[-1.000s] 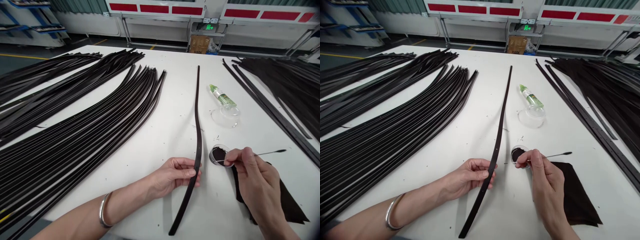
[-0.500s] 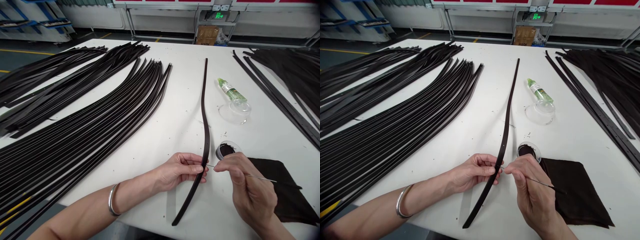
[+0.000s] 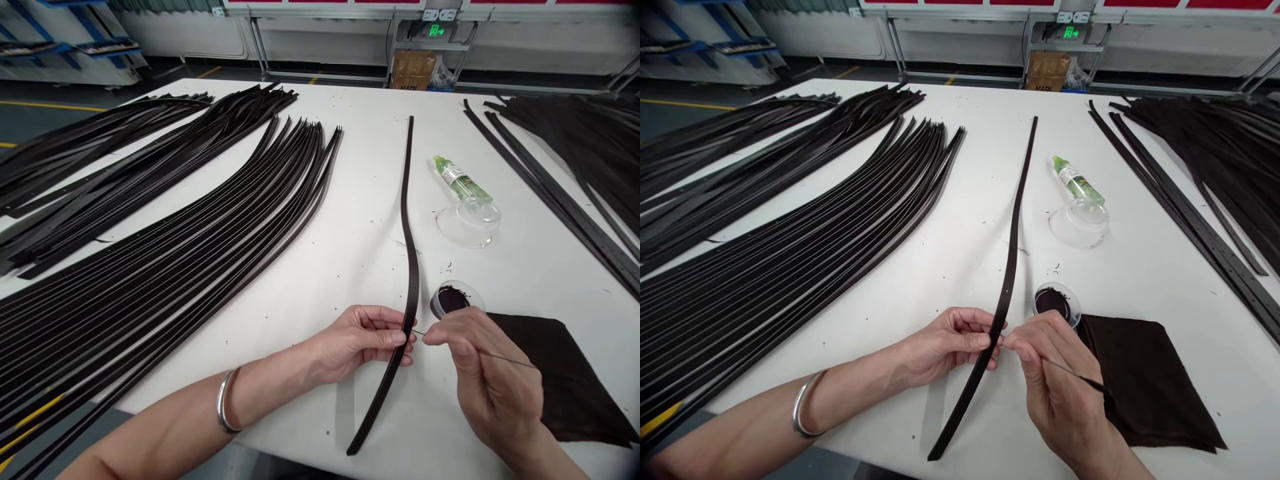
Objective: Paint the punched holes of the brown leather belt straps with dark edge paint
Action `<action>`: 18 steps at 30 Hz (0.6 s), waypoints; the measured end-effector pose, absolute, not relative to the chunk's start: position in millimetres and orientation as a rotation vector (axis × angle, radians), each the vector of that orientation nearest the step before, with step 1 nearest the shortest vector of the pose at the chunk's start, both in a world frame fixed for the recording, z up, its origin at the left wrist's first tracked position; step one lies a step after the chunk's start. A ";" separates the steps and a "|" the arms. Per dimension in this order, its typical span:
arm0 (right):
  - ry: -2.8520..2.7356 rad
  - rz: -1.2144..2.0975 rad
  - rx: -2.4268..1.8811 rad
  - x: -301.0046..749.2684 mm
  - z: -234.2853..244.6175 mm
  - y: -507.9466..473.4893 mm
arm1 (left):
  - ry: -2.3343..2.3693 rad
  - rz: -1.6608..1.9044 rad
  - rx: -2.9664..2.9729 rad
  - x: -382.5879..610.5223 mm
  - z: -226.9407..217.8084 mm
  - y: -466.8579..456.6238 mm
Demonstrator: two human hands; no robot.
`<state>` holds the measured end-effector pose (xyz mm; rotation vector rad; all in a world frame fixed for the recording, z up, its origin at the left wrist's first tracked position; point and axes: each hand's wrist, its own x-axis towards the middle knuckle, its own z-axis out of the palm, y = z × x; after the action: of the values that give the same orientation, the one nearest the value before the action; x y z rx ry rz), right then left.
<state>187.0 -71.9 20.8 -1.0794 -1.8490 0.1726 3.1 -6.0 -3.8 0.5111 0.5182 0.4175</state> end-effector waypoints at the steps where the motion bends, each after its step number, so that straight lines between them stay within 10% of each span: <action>1: -1.858 0.176 -1.064 186.8 20.3 -72.0 | 0.521 0.417 0.511 3.1 -3.9 -6.1; 18: -1.859 0.232 -1.085 184.3 22.0 -74.4 | 0.506 0.431 0.553 2.5 -3.6 -5.9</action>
<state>184.3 -74.4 22.0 -1.0849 -1.8589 0.2317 2.5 -5.9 -3.6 0.5528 0.5062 0.4314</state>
